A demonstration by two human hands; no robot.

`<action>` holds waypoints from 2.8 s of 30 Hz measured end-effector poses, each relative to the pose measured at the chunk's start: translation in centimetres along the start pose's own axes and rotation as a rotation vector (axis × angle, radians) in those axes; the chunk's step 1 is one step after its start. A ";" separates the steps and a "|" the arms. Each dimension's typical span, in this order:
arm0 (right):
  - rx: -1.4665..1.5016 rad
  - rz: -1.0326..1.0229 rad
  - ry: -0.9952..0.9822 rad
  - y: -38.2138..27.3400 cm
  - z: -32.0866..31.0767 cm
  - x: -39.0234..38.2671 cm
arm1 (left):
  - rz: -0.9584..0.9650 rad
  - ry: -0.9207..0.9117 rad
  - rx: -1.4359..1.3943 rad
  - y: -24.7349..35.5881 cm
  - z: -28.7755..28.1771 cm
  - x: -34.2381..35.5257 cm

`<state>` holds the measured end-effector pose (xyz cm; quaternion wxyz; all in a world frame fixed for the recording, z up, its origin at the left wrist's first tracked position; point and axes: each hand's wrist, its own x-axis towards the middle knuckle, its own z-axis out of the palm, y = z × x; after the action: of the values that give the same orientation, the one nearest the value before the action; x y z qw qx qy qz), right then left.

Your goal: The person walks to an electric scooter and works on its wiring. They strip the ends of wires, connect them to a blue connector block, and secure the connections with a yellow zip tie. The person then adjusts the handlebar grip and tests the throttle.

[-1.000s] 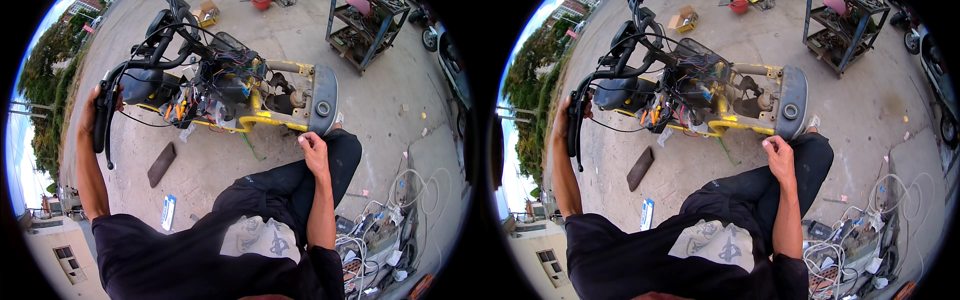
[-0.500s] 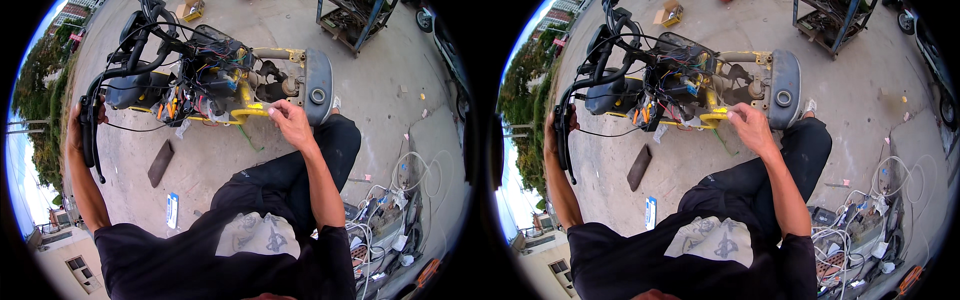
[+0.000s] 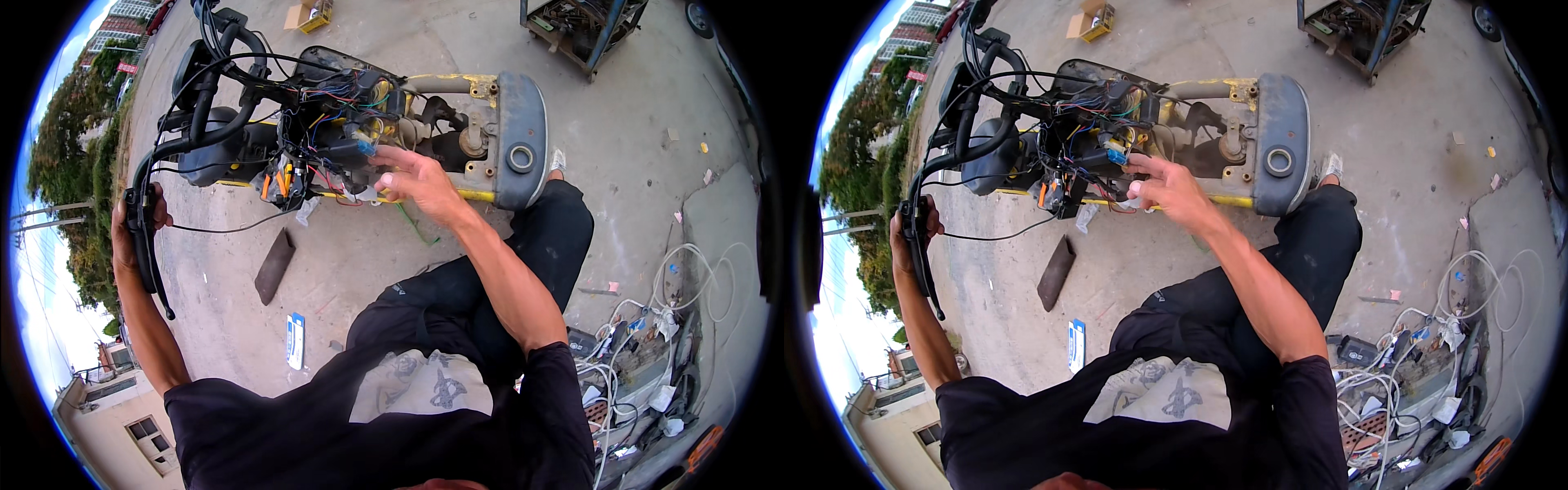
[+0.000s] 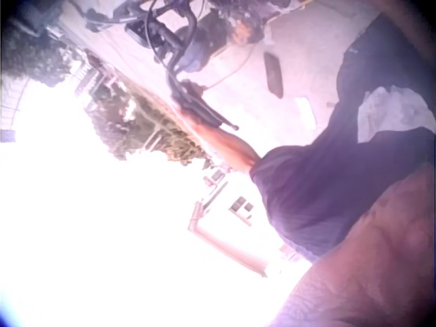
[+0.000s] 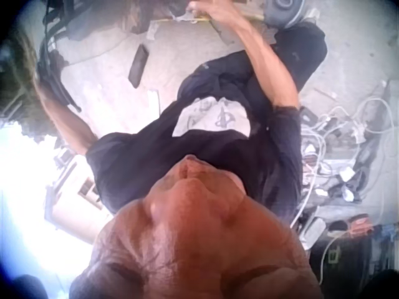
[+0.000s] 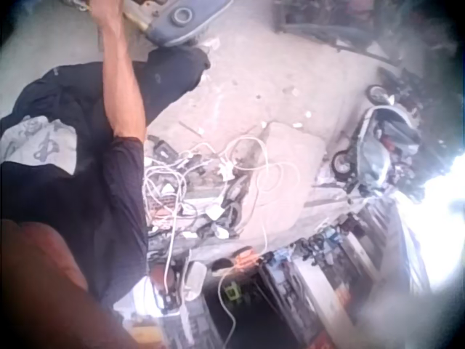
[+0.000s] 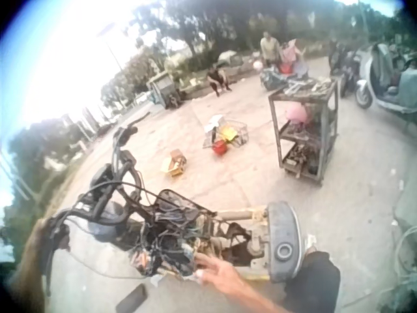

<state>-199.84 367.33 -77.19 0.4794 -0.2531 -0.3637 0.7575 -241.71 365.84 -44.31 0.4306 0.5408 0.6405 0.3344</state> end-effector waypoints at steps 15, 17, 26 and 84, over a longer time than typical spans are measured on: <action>-0.030 -0.083 0.188 -1.5 -3.8 2.6 | -0.032 -0.027 -0.011 0.2 -0.1 0.5; 0.011 -0.081 0.141 -1.9 -4.1 2.5 | -0.036 -0.029 -0.012 0.1 -0.2 0.4; -0.406 -0.274 0.205 -1.1 -4.1 2.4 | -0.019 -0.004 0.036 0.1 0.0 0.2; -0.173 0.032 -0.086 2.1 -5.1 -0.9 | 0.054 0.041 -0.172 -2.1 -0.9 0.3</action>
<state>-196.91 367.52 -81.93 0.4276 -0.2662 -0.4439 0.7411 -243.42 365.78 -45.92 0.4530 0.5118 0.6033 0.4109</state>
